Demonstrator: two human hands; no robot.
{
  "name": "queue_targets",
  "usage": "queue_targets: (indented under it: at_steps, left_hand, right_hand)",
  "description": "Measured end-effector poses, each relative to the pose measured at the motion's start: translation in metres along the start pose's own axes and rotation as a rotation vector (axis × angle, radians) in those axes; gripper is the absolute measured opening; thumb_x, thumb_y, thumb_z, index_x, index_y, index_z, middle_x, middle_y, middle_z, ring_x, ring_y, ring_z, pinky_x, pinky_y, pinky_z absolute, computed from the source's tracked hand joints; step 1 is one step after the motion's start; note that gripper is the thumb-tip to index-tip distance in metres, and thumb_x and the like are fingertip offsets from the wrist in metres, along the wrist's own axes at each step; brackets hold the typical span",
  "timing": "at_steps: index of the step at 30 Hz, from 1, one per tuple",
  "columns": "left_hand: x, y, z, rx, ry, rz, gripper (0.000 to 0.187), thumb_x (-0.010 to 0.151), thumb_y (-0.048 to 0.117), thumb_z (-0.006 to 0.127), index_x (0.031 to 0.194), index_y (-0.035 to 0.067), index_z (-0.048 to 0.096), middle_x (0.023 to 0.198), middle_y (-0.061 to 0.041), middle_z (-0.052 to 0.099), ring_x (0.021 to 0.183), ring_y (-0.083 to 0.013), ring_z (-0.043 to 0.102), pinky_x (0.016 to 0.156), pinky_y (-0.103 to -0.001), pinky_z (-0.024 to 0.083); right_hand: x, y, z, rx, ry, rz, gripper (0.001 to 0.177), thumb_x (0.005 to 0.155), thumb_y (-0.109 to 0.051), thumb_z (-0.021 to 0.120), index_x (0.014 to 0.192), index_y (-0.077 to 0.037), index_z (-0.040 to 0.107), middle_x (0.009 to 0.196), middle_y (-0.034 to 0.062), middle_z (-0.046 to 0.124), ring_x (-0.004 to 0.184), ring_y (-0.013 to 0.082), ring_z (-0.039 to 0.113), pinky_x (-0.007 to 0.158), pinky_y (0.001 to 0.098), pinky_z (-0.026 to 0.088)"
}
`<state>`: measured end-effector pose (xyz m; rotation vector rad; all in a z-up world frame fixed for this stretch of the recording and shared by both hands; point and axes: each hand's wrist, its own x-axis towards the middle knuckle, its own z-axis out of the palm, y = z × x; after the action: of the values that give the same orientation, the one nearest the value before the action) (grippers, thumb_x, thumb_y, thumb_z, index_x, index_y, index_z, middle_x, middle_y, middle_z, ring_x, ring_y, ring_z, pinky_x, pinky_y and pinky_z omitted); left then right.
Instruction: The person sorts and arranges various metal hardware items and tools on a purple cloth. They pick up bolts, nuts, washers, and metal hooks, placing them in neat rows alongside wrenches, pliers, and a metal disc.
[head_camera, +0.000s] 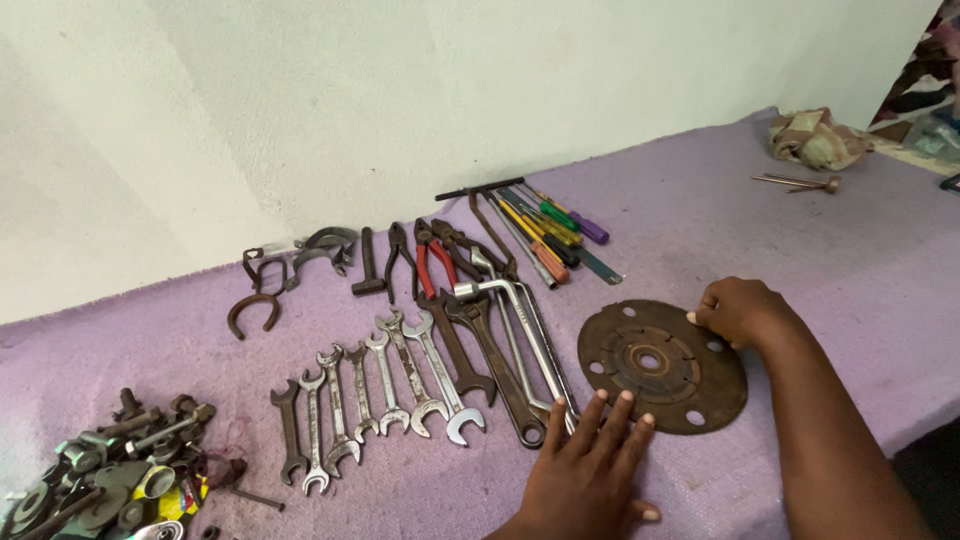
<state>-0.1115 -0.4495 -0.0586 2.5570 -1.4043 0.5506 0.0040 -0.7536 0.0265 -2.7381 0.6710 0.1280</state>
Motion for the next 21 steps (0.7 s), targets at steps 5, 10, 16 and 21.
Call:
queue_targets:
  at_steps: [5, 10, 16, 21]
  left_hand:
    - [0.003, 0.001, -0.002, 0.024, 0.016, -0.052, 0.096, 0.09, 0.072, 0.044, 0.159, 0.009, 0.024, 0.165, -0.02, 0.021, 0.153, -0.0371, 0.013, 0.117, -0.066, 0.004]
    - [0.008, -0.009, -0.017, -0.014, -0.139, -0.161, 0.095, 0.089, 0.068, 0.045, 0.157, 0.006, 0.019, 0.165, -0.026, 0.016, 0.154, -0.0376, 0.009, 0.118, -0.068, -0.003]
    - [0.004, -0.018, -0.029, 0.029, -0.013, -0.19, 0.091, 0.092, 0.064, 0.05, 0.156, 0.002, 0.028, 0.161, -0.028, 0.024, 0.151, -0.0386, 0.018, 0.116, -0.068, 0.002]
    - [0.002, -0.014, -0.032, 0.034, -0.007, -0.207, 0.089, 0.093, 0.061, 0.05, 0.155, 0.0, 0.03, 0.16, -0.03, 0.026, 0.151, -0.0405, 0.021, 0.116, -0.067, 0.005]
  right_hand:
    - [-0.006, -0.017, 0.006, -0.106, 0.08, -0.076, 0.022, 0.093, -0.038, 0.073, 0.095, -0.016, 0.076, 0.089, 0.003, 0.081, 0.083, 0.0191, 0.075, 0.082, 0.0382, 0.058]
    - [-0.006, -0.027, 0.011, -0.01, 0.1, -0.104, 0.018, 0.093, -0.036, 0.072, 0.095, -0.019, 0.076, 0.078, 0.0006, 0.082, 0.082, 0.0168, 0.078, 0.086, 0.036, 0.057]
    - [-0.01, -0.037, 0.018, -0.044, 0.197, -0.173, 0.021, 0.09, -0.033, 0.075, 0.104, -0.018, 0.074, 0.101, 0.0076, 0.076, 0.092, 0.0257, 0.072, 0.085, 0.0402, 0.057]
    - [-0.017, -0.041, 0.021, 0.153, 0.219, -0.408, 0.025, 0.085, -0.028, 0.079, 0.102, -0.011, 0.074, 0.101, 0.0091, 0.077, 0.09, 0.0239, 0.074, 0.083, 0.0391, 0.059]
